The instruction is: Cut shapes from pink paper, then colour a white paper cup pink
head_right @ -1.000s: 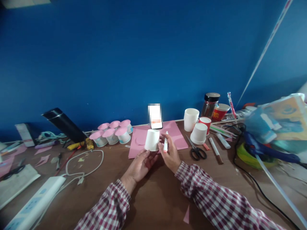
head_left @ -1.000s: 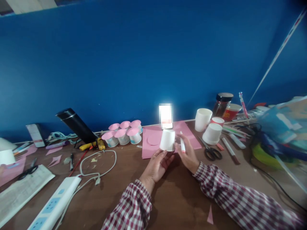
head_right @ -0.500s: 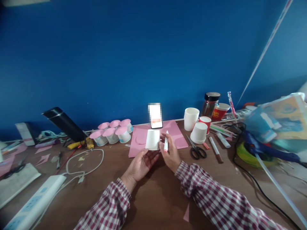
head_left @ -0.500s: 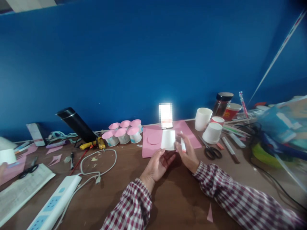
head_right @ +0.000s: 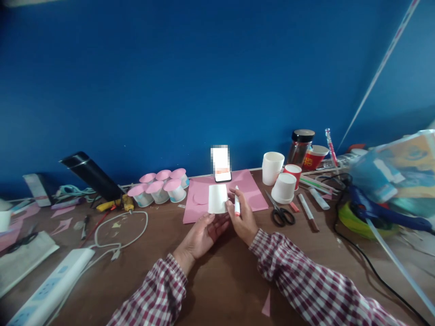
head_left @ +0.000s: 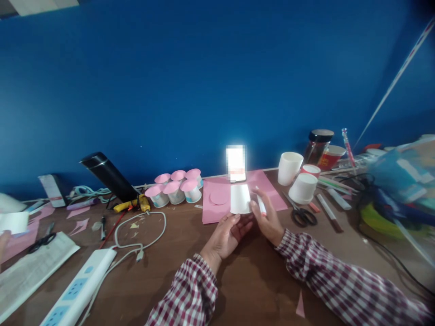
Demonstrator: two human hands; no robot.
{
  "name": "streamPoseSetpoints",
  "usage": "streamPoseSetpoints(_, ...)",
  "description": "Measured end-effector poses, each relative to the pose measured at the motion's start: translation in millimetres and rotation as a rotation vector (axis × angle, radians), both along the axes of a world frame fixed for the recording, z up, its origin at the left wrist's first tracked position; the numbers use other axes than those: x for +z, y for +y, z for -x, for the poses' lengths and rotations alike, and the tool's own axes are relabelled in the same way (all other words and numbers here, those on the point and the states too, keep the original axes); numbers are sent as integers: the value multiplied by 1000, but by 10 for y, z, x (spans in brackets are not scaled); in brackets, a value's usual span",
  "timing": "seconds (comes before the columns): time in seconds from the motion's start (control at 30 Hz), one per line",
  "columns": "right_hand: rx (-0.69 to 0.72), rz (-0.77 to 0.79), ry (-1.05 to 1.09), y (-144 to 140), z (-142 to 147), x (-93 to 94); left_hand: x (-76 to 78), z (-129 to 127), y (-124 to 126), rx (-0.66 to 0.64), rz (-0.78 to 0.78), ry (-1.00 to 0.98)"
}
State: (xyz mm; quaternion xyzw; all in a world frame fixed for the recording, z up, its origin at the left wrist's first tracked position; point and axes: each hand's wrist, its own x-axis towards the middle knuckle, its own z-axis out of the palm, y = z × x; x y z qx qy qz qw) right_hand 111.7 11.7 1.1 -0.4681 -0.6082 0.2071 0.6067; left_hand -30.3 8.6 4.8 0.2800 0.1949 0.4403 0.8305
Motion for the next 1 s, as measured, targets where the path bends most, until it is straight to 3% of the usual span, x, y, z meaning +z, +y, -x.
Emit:
streamPoseSetpoints(0.43,28,-11,-19,-38,20,30,-26,11,15,-10,-33,46)
streamPoseSetpoints(0.77,28,-8,-7,-24,27,-20,-13,53,33,-22,96,0)
streamPoseSetpoints(1.0,33,-12,-17,-28,28,0,-2,45,23,16,76,21)
